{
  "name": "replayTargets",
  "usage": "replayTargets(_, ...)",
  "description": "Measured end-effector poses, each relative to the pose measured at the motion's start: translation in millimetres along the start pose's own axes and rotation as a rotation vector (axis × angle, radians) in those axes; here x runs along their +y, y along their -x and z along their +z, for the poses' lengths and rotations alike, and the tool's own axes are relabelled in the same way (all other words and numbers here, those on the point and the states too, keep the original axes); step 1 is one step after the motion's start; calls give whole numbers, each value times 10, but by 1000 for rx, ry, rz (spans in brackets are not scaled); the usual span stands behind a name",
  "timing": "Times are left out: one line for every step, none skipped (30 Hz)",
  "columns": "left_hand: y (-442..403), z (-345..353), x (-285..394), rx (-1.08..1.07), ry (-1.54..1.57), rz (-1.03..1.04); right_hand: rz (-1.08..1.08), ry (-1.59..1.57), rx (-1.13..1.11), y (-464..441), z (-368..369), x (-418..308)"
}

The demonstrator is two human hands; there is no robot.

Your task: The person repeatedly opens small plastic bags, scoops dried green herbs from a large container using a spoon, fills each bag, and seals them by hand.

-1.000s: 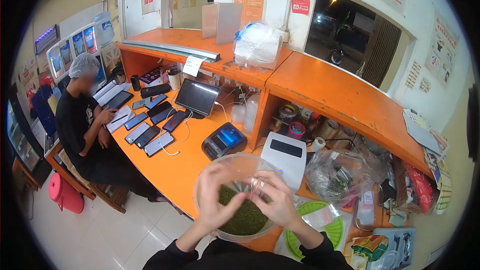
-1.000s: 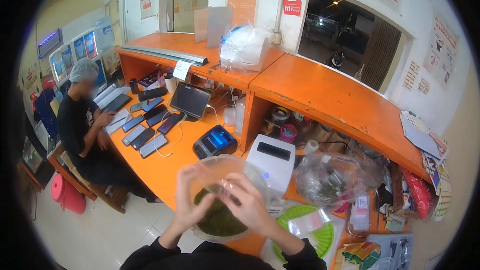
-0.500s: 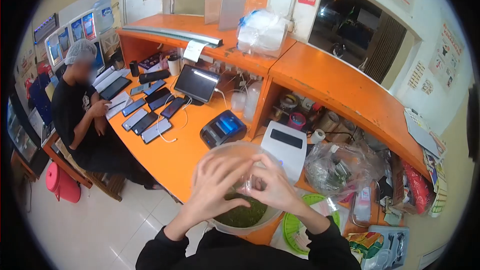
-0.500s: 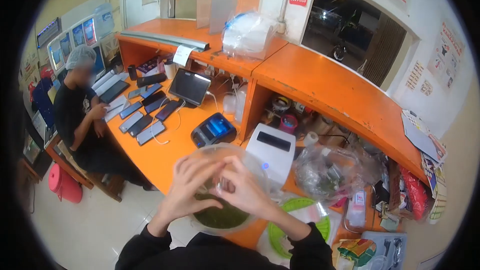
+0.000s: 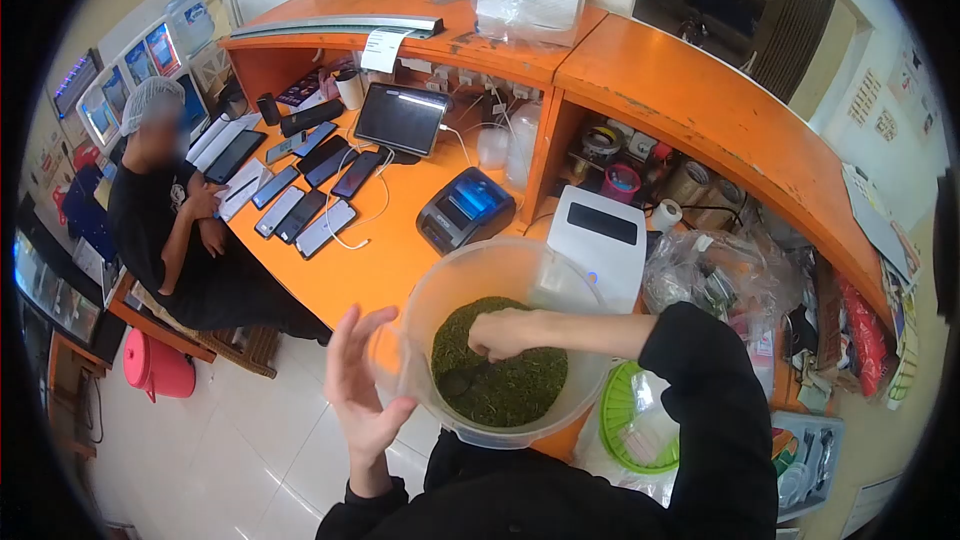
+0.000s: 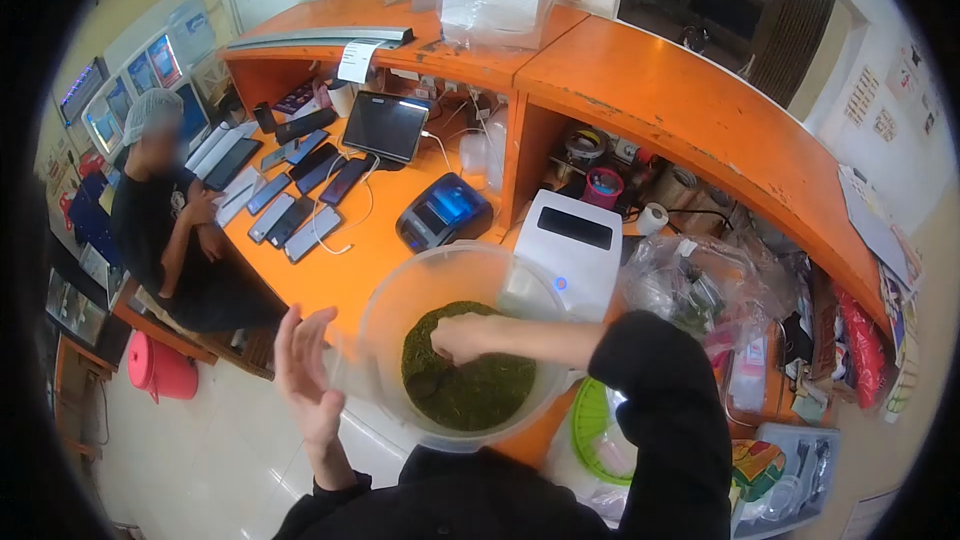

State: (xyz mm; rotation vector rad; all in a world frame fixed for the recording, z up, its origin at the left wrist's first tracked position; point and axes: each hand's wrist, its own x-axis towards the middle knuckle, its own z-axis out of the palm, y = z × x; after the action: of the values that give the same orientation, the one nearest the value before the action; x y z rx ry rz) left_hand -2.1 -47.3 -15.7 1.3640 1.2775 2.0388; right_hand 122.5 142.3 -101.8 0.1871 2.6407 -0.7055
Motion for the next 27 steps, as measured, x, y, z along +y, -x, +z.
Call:
replayTargets(44,-35,1,52,60,-19,20,74,-71,-36,61,4)
replayTargets(79,-94,-15,91,69,-27,25,122,-71,-77,105,22)
replayTargets(101,-143,-35,144,115,-25,28,167,-74,-117,144,16)
replayTargets(127,-188,-57,199,160,-23,29,213,-77,-155,188,5)
replayTargets(152,-224,-67,255,205,-21,-9,218,-67,-179,220,13)
replayTargets(140,-240,-62,259,213,-6,-45,224,-56,-166,197,10)
replayTargets(155,-283,-82,260,184,-16,-77,230,-45,-134,172,14)
replayTargets(168,-335,-118,260,157,-26,-144,208,126,-41,160,21)
replayTargets(182,-363,-141,260,132,-34,-156,226,166,24,142,-3)
replayTargets(185,-361,-150,276,156,-37,-166,246,208,79,125,-27)
replayTargets(174,-352,-160,292,181,-37,-175,268,251,127,124,-25)
replayTargets(163,-346,-169,309,207,-35,-239,314,282,186,162,-4)
replayTargets(161,-356,-179,272,193,-29,-240,259,263,254,176,31)
replayTargets(159,-375,-190,235,177,-23,-243,204,245,325,183,61)
replayTargets(161,-388,-196,199,160,-16,-247,149,227,394,179,82)
replayTargets(155,-387,-198,195,165,-13,-220,117,144,452,145,122)
replayTargets(140,-381,-199,190,169,-10,-169,48,76,514,102,155)
replayTargets(129,-378,-200,182,175,-6,-117,-20,9,582,40,170)
replayTargets(127,-377,-203,186,180,-9,-63,-87,-57,630,1,189)
replayTargets(122,-374,-208,190,186,-12,-43,-185,-80,630,11,247)
replayTargets(115,-370,-209,193,192,-14,-51,-221,-93,623,-24,252)
replayTargets(108,-362,-205,196,199,-11,-60,-256,-107,592,-73,245)
replayTargets(103,-353,-196,200,204,-8,-72,-292,-121,559,-118,236)
replayTargets(100,-351,-185,205,206,-4,-53,-328,-165,531,-165,225)
replayTargets(100,-360,-175,206,207,2,-37,-363,-211,497,-213,212)
replayTargets(103,-375,-166,206,207,8,-23,-399,-257,465,-237,200)
replayTargets(107,-394,-157,207,205,14,-26,-377,-264,440,-237,194)
